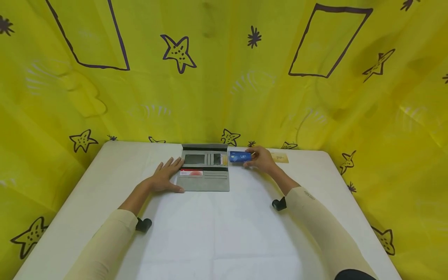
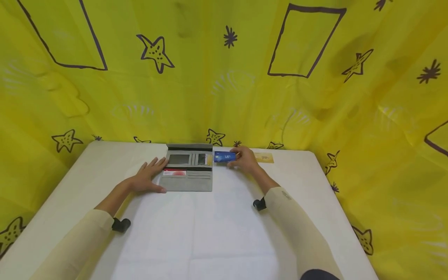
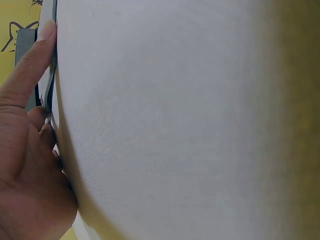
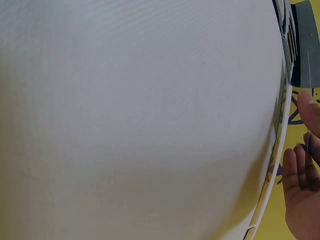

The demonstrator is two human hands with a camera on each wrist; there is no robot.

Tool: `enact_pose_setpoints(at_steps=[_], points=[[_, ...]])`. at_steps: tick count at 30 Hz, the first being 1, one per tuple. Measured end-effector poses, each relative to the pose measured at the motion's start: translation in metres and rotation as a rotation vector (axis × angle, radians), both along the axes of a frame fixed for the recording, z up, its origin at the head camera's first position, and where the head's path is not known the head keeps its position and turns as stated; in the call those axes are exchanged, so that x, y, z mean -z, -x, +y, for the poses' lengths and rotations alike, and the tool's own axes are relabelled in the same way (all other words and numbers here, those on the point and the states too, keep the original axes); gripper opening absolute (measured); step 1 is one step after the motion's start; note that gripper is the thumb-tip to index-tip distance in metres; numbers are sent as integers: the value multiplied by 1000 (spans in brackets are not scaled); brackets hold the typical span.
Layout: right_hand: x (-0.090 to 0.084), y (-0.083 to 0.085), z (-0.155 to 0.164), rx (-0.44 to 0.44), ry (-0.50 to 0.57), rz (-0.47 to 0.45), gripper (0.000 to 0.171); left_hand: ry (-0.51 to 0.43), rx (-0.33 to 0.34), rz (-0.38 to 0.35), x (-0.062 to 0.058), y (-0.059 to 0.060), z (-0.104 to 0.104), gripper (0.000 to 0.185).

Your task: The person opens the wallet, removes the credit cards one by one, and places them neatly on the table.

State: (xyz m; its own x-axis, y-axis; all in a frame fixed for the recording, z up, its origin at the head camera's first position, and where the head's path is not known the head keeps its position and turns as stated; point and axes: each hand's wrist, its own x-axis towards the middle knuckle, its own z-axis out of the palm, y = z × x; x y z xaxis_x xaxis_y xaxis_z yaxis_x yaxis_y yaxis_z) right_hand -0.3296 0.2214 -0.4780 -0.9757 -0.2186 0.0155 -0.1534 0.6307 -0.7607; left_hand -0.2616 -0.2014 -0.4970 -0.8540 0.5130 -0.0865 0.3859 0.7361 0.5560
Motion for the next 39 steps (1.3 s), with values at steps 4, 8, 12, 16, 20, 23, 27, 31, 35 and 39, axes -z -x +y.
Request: enact_pose_setpoints(at_steps=[4, 8, 12, 16, 20, 23, 27, 31, 35, 39], points=[[2, 0, 5, -2, 0, -1, 56, -16, 14, 17, 2, -1, -1, 118], [1, 0, 10, -4, 3, 5, 57, -36, 25, 28, 4, 0, -2, 122], [0, 1, 13, -3, 3, 7, 56, -21, 18, 21, 4, 0, -3, 123], [-1, 2, 16, 0, 14, 6, 57, -7, 14, 22, 4, 1, -2, 121], [-2, 1, 21, 11, 23, 10, 58, -27, 11, 21, 3, 0, -2, 121], [-3, 1, 25, 18, 17, 20, 58, -25, 9, 16, 3, -1, -1, 121], [-3, 2, 32, 18, -5, 29, 58, -22, 13, 16, 5, 0, -2, 121], [-4, 2, 40, 20, -19, 39, 58, -17, 20, 23, 9, 1, -4, 121], [-5, 1, 49, 20, -35, 52, 58, -25, 20, 25, 12, 4, -5, 122], [-7, 0, 56, 21, -40, 49, 58, -6, 10, 12, 15, 7, -5, 123]])
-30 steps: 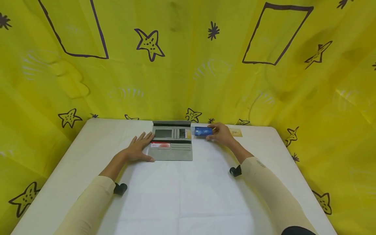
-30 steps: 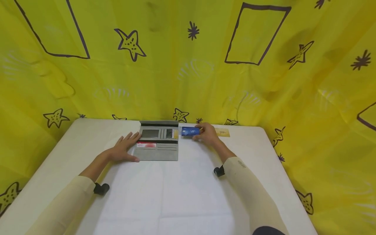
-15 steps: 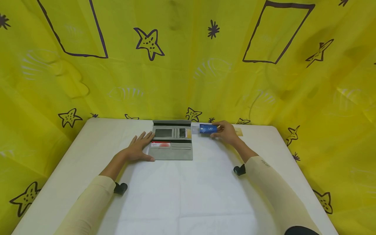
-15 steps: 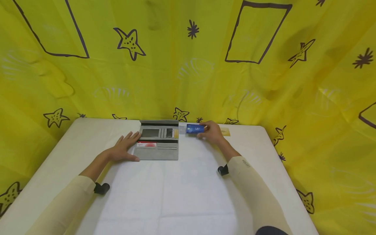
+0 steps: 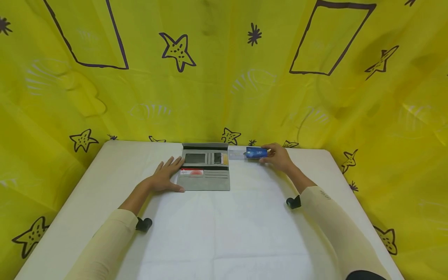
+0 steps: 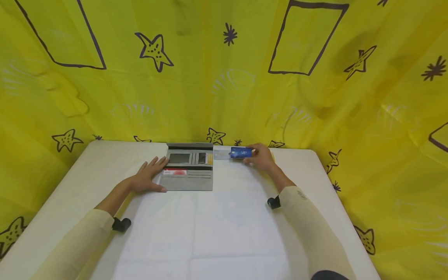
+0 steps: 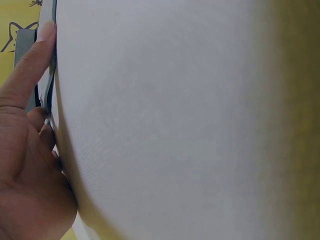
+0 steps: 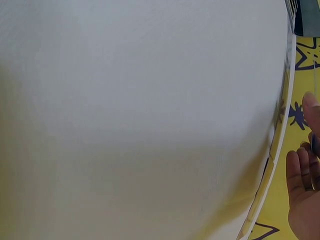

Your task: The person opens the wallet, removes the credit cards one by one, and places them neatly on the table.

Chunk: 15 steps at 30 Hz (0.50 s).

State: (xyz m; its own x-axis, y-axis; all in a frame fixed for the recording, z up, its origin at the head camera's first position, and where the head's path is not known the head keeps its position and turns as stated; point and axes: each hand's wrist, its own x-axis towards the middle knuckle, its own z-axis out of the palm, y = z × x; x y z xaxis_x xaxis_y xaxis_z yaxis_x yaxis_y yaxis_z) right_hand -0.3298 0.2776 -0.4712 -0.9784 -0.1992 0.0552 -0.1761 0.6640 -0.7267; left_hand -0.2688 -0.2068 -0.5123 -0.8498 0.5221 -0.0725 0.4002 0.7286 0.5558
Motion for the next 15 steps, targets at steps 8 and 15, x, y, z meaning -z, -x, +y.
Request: enact_pose_setpoints(at_steps=[8, 15], points=[[-3, -2, 14, -10, -12, 13, 56, 2, -4, -10, 3, 3, 0, 123], [-6, 0, 24, -5, -34, 24, 57, -10, 1, 1, 3, 2, -2, 122]])
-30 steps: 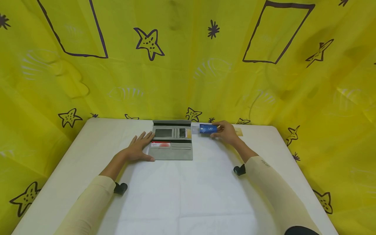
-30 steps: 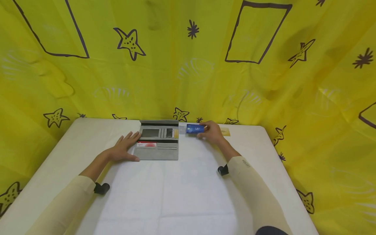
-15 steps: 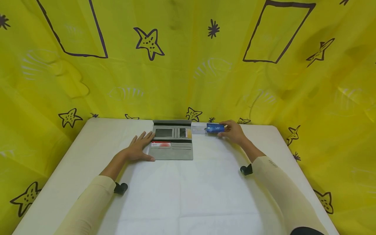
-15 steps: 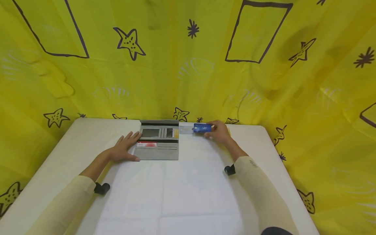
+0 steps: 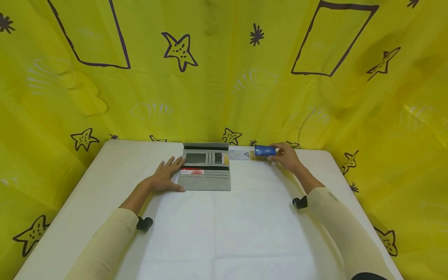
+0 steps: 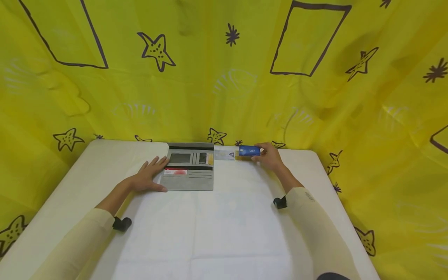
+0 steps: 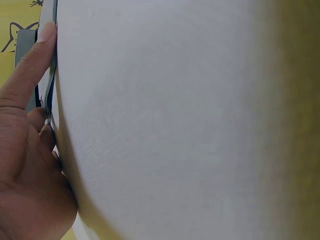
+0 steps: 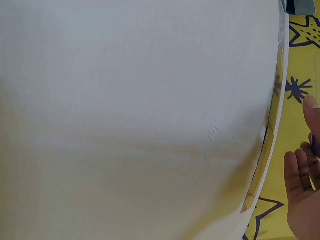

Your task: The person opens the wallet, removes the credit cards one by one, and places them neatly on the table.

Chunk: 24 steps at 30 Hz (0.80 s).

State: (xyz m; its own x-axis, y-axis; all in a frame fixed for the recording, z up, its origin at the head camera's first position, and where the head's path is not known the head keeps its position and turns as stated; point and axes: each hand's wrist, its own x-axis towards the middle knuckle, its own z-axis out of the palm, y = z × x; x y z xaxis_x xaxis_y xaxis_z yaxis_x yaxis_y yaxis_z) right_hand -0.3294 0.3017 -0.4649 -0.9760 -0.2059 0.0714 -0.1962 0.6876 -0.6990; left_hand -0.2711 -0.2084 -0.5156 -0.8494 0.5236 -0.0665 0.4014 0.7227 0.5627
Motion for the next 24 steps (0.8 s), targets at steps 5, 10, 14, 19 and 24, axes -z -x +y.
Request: enact_pose_setpoints(at_steps=[5, 10, 14, 19, 24], points=[[0, 0, 8, 0, -15, 4, 57, 17, 1, -1, -3, -2, 1, 122], [0, -1, 16, 2, -20, 5, 56, -19, 13, 4, -8, -5, 1, 122], [1, -1, 23, 7, -25, 2, 56, -8, 11, 1, -5, -3, 1, 122], [2, -2, 31, -1, -33, 17, 56, 13, -2, -12, -1, 0, 1, 123], [2, -3, 36, 3, -39, 28, 55, 12, 2, 1, 0, 0, 1, 124]])
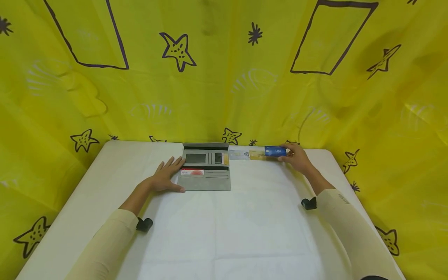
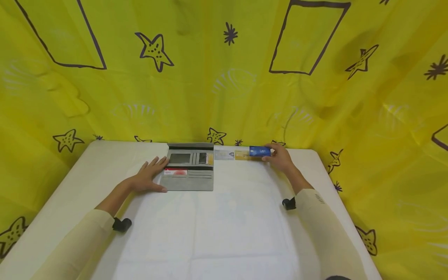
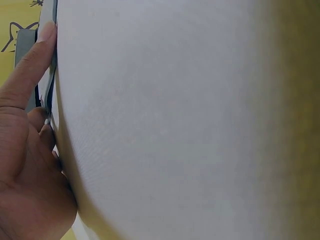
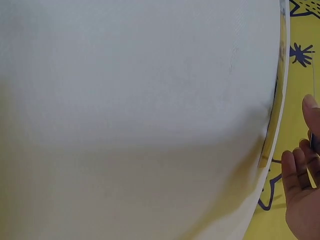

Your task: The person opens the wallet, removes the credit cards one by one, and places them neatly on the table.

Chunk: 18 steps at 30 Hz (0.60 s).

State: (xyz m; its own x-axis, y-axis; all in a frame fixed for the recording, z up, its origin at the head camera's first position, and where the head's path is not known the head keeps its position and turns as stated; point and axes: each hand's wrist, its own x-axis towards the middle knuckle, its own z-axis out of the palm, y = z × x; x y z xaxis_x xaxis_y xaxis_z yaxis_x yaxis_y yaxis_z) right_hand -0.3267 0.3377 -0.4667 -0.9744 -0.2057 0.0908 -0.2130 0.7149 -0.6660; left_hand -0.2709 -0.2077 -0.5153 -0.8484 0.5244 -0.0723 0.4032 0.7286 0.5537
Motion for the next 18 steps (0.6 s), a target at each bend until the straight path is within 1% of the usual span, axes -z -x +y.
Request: enact_pose_setpoints(at_steps=[5, 8, 14, 18], points=[[2, -1, 5, 2, -7, -12, 56, -9, 10, 8, -1, -2, -1, 124], [3, -2, 8, 5, -9, -25, 56, 10, 3, -1, -3, -3, 1, 123], [4, -2, 18, -4, -14, -10, 54, 1, -1, -9, -12, -7, 4, 120], [4, -2, 24, 5, -26, -11, 55, 20, -9, -14, -16, -8, 5, 118]])
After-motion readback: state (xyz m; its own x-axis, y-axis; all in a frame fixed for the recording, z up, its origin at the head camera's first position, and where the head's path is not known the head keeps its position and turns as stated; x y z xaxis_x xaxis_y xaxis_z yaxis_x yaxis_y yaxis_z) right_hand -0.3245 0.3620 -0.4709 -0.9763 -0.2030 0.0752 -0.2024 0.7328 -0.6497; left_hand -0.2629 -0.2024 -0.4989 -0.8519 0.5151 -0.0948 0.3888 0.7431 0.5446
